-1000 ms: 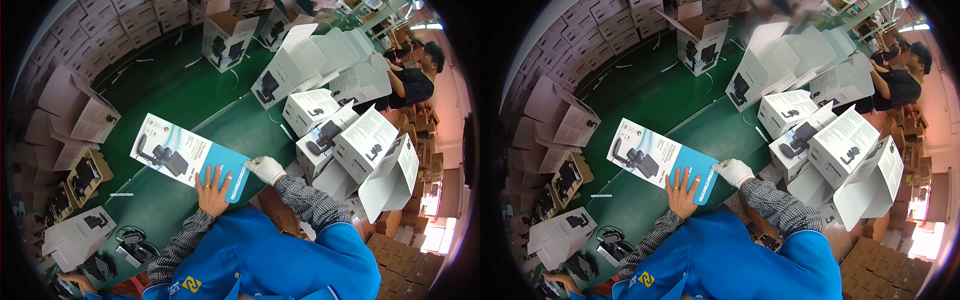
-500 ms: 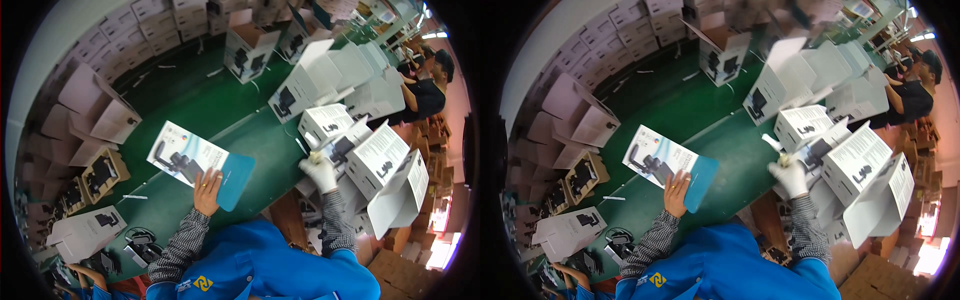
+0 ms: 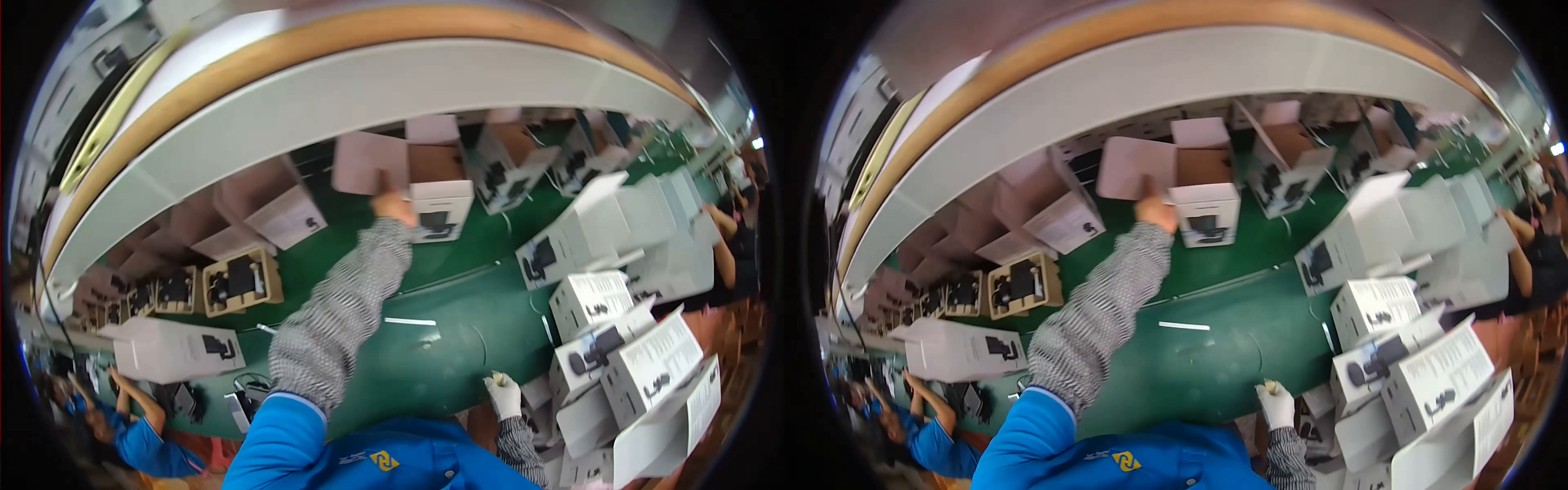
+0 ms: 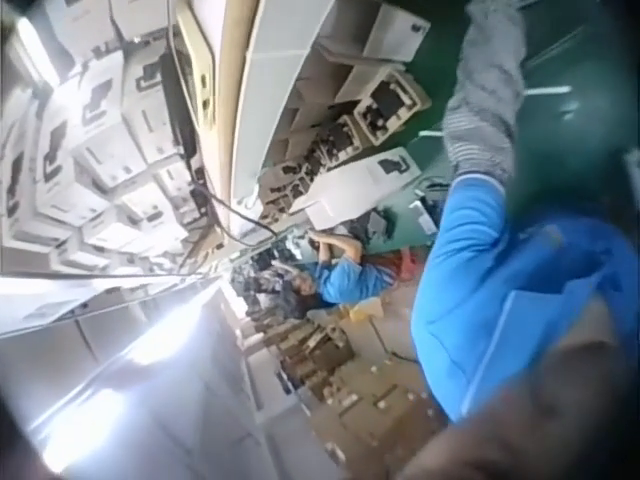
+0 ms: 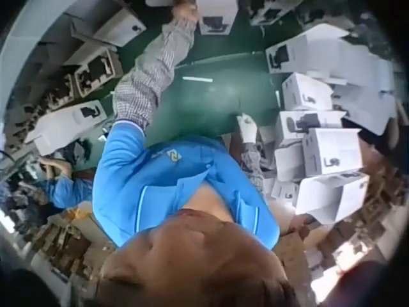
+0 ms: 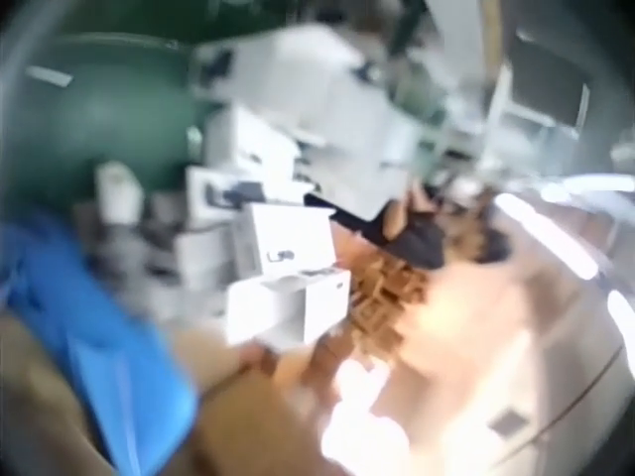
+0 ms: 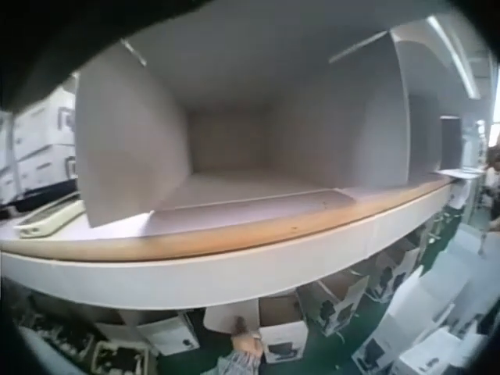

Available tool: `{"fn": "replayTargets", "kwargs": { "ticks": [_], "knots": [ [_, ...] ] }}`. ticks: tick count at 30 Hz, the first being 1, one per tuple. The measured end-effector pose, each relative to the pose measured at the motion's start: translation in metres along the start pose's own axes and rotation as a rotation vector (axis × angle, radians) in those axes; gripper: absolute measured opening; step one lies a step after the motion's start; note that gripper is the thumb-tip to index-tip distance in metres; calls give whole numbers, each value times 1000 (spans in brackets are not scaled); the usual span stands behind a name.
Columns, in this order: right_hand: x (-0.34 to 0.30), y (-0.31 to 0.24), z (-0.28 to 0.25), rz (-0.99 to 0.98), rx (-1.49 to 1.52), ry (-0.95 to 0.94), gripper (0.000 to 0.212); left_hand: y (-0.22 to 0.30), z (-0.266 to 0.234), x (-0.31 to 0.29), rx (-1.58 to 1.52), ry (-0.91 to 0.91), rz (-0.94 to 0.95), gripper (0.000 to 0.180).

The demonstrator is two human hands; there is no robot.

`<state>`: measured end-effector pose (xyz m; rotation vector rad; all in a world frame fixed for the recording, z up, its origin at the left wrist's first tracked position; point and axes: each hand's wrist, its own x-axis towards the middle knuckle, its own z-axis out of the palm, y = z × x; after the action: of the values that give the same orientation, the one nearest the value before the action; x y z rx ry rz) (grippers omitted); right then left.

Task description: The person packages electronic devices by hand, placing them into cardboard boxes along with packaging material and paper manuals.

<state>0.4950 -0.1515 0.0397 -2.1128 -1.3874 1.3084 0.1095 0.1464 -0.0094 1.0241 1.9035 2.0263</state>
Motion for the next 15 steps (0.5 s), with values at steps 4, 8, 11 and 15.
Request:
{"fn": "replayTargets", "kwargs": {
  "ticks": [4, 8, 11, 15],
  "knots": [
    [9, 17, 3, -46, 151, 20, 16, 45, 77, -42, -946, -43, -892, 49],
    [1, 19, 28, -62, 212, 14, 15, 106, 70, -48, -203, -275, -698, 46],
    [6, 6, 41, -67, 262, -19, 13, 106, -5, -78, -495, -642, -542, 52],
    [4, -29, 74, -74, 364, -106, 13, 80, -144, -125, -417, -354, -852, 40]
  ]
}}
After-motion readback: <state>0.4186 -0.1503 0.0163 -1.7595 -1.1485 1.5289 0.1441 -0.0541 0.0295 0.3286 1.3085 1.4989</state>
